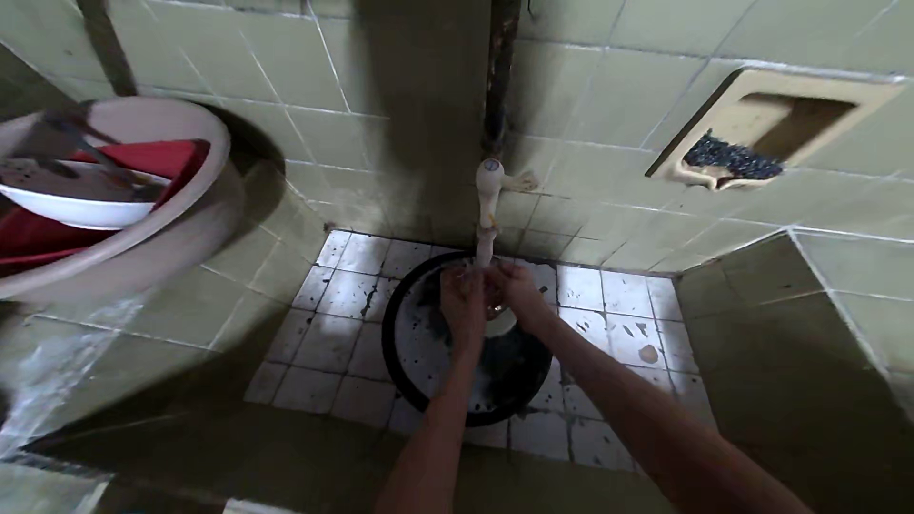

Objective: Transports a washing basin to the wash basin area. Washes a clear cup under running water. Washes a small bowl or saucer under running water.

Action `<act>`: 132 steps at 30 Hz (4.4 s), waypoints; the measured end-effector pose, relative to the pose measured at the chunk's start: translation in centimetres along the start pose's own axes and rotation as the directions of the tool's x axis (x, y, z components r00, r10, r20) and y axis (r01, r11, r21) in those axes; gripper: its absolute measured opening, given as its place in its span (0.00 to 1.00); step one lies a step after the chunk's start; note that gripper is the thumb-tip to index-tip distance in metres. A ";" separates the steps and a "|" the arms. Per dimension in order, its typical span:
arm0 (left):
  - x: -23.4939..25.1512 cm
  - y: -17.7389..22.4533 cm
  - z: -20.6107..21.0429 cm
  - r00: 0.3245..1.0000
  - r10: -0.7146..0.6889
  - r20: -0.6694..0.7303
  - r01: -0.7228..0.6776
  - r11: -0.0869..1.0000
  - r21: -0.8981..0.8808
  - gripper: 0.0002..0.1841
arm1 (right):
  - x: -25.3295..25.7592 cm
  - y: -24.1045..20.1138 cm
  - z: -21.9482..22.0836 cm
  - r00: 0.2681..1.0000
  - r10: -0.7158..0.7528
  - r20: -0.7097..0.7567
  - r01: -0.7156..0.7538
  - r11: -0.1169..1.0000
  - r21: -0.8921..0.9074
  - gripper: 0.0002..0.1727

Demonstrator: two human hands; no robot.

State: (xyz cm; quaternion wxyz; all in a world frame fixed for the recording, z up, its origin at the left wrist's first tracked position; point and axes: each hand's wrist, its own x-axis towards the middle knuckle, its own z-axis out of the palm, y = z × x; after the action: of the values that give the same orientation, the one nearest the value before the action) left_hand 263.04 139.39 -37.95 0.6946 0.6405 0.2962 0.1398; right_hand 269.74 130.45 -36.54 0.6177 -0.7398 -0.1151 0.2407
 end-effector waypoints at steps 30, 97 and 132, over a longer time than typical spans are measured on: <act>1.8 0.9 -2.4 0.994 -0.078 0.080 0.077 0.997 0.014 0.20 | 2.1 -1.6 0.0 0.977 0.172 0.123 -0.153 0.976 -0.152 0.14; 1.6 -1.7 -0.4 0.841 0.532 0.093 -0.532 0.784 0.320 0.27 | 1.1 0.2 1.0 0.883 0.452 -0.127 -0.335 0.797 0.503 0.22; 1.7 -1.0 -1.3 0.987 -0.133 0.087 0.146 0.975 -0.169 0.21 | 0.6 -1.7 1.5 0.927 0.371 -0.055 -0.360 0.920 0.153 0.31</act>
State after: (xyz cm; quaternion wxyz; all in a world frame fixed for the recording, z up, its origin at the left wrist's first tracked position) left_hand 263.40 141.22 -39.35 0.7669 0.5593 0.3007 0.0922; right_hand 269.75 132.36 -35.21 0.6167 -0.7122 0.0678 0.3284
